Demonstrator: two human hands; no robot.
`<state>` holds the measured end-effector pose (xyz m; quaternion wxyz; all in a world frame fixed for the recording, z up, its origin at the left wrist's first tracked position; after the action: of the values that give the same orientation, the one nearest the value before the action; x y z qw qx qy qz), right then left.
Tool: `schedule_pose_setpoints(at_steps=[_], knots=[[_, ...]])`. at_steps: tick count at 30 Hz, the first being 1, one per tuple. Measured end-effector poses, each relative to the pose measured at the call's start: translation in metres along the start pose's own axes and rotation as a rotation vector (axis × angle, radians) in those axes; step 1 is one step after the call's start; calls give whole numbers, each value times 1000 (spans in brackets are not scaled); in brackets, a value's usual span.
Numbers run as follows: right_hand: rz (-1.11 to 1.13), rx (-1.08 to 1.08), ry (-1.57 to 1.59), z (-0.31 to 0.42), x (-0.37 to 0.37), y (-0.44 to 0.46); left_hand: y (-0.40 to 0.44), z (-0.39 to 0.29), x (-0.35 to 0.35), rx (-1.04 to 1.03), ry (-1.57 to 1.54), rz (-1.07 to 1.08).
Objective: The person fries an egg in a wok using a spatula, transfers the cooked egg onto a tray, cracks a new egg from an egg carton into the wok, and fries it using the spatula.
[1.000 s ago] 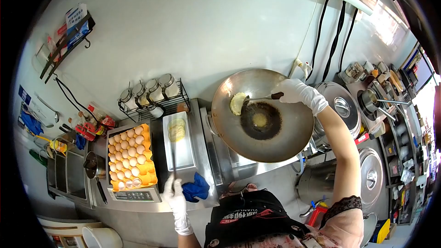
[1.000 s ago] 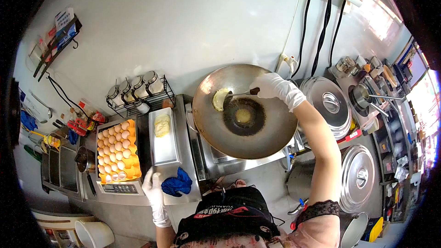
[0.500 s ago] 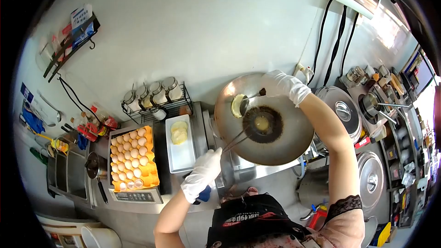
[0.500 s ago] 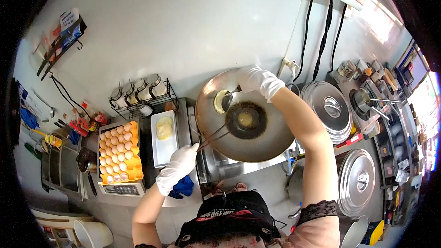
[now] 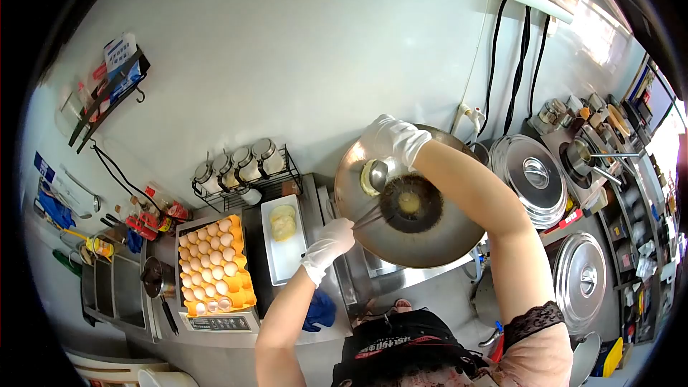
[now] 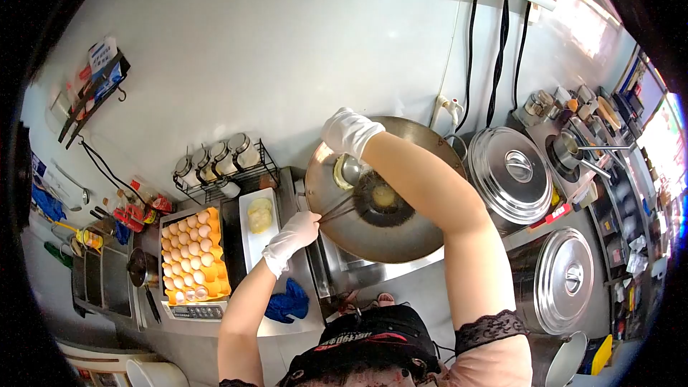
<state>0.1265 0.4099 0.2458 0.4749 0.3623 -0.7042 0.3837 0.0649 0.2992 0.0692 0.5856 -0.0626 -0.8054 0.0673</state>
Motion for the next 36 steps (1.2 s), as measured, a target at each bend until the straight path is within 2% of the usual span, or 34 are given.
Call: schedule_pose_setpoints(at_steps=[2,4,7,12,14,18,23,27,29,32,36], knots=[[22,2,-43,1,-6,16,5,0,3,-19,-11,-21],[33,10,-79,2,-9,30,8,9,3,72,-135,3],[30,16,-124,3,-20,51,7,10,6,92,-180,-26],[30,39,-113,5,-35,73,13,8,6,63,-134,19],[-166,26,-164,4,-32,76,14,9,5,60,-124,33],[-75,87,-135,7,-41,86,21,13,0,58,-144,12],[-318,104,-275,21,-22,76,29,18,-6,76,-139,7],[-272,125,-280,29,-19,80,29,15,-1,114,-101,18],[-350,30,-423,29,-14,80,28,10,2,102,-73,31],[-289,-9,-401,32,0,67,30,2,5,51,-29,39],[-266,-20,-351,27,0,68,35,6,7,109,-26,56]])
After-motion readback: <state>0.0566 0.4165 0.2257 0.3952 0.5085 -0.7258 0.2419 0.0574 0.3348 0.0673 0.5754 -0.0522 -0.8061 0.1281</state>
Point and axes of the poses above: each hand's wrist, its own y-axis towards the middle knuckle, its own x-axis out of the back of the hand, z = x × y, the point moved 9 cm from there along y, towards the middle knuckle, and after that the axes turned 7 degrees about -z, right-handed, at the moved point
